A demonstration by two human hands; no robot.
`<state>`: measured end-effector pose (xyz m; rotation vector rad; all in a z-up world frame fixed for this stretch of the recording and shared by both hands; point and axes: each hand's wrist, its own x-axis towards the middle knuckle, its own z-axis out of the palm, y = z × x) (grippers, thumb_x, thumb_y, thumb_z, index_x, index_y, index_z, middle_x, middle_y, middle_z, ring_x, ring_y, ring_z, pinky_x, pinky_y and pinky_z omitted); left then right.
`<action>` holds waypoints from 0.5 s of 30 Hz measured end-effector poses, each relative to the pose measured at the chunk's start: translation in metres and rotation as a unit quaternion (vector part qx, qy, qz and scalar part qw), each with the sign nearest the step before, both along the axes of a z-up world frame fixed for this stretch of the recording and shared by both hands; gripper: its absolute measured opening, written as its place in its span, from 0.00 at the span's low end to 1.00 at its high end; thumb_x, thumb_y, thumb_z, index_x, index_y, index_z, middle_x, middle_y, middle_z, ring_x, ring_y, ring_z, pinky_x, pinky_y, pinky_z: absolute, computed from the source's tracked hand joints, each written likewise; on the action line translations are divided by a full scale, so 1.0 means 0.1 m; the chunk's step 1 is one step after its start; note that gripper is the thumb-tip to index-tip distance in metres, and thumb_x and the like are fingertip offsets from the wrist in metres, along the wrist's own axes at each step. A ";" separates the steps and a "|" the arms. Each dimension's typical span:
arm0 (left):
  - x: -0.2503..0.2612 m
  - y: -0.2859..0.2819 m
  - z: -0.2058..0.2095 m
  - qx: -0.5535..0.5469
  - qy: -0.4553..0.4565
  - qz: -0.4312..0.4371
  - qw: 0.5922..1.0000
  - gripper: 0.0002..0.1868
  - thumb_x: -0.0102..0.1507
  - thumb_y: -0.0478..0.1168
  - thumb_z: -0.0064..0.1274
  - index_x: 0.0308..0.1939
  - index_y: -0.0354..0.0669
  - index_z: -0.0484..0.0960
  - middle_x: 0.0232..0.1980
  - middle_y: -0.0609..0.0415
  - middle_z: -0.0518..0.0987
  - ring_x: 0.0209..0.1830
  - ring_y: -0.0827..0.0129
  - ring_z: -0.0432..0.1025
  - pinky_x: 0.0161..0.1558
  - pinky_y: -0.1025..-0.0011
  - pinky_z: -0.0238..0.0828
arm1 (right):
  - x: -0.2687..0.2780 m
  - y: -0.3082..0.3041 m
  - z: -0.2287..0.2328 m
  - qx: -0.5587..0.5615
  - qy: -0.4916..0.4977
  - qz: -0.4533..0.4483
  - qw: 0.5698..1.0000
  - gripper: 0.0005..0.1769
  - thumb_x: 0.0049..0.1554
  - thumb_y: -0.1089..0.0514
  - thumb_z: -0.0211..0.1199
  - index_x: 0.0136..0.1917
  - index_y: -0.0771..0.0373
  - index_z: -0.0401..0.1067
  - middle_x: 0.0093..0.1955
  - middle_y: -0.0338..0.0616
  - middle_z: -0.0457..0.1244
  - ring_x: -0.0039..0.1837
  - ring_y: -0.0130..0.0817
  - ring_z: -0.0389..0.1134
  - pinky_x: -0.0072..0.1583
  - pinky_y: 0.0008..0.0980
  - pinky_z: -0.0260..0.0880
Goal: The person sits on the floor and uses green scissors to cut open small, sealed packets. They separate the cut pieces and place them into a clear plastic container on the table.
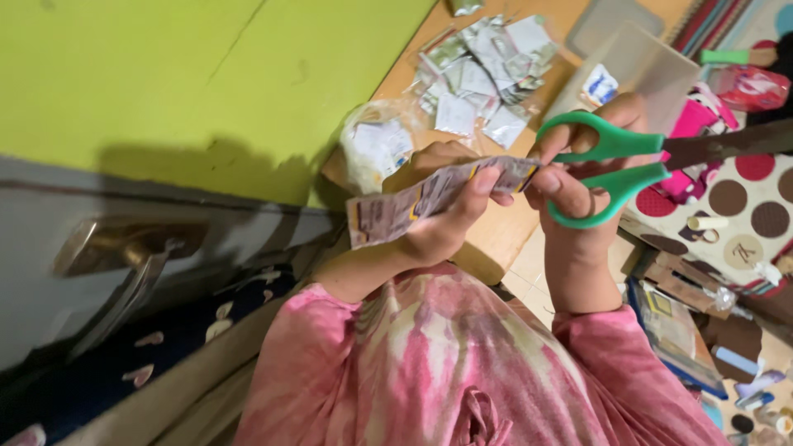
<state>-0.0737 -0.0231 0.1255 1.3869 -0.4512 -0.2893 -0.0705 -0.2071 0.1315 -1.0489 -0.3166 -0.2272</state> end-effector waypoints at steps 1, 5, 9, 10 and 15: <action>0.00 0.02 0.10 0.005 -0.048 0.005 0.999 0.22 0.78 0.50 0.38 0.58 0.38 0.82 0.42 0.54 0.84 0.43 0.73 0.79 0.50 0.74 0.76 | -0.02 -0.03 0.03 0.001 -0.009 -0.004 1.000 0.27 0.57 0.67 0.76 0.55 0.62 0.57 0.41 0.52 0.65 0.34 0.31 0.64 0.32 0.23 0.63; -0.01 0.04 0.44 -0.001 -0.132 0.002 0.991 0.22 0.77 0.49 0.39 0.51 0.40 0.86 0.37 0.55 0.85 0.36 0.75 0.80 0.47 0.76 0.78 | -0.04 -0.13 0.07 0.023 -0.041 -0.002 0.999 0.27 0.54 0.67 0.76 0.53 0.63 0.57 0.40 0.52 0.64 0.36 0.37 0.66 0.36 0.26 0.67; 0.01 -0.04 0.55 -0.024 -0.132 -0.033 0.990 0.23 0.77 0.50 0.38 0.50 0.40 0.86 0.36 0.55 0.85 0.36 0.75 0.80 0.46 0.78 0.78 | -0.08 -0.16 0.18 0.050 -0.051 0.002 0.997 0.28 0.52 0.68 0.76 0.52 0.63 0.56 0.38 0.52 0.64 0.35 0.37 0.67 0.35 0.28 0.70; 0.01 -0.04 0.55 -0.022 -0.129 -0.042 0.990 0.23 0.77 0.50 0.39 0.49 0.40 0.86 0.36 0.55 0.85 0.36 0.75 0.79 0.45 0.77 0.77 | -0.10 -0.16 0.22 0.058 -0.051 0.005 0.997 0.28 0.51 0.68 0.76 0.52 0.62 0.56 0.38 0.51 0.64 0.34 0.37 0.67 0.34 0.28 0.70; -0.01 -0.07 0.52 -0.041 -0.137 -0.054 0.988 0.24 0.79 0.52 0.40 0.45 0.39 0.86 0.37 0.54 0.86 0.37 0.74 0.78 0.46 0.75 0.77 | -0.10 -0.14 0.33 0.084 -0.063 0.018 0.994 0.28 0.50 0.68 0.75 0.51 0.62 0.56 0.36 0.51 0.65 0.32 0.37 0.66 0.32 0.28 0.70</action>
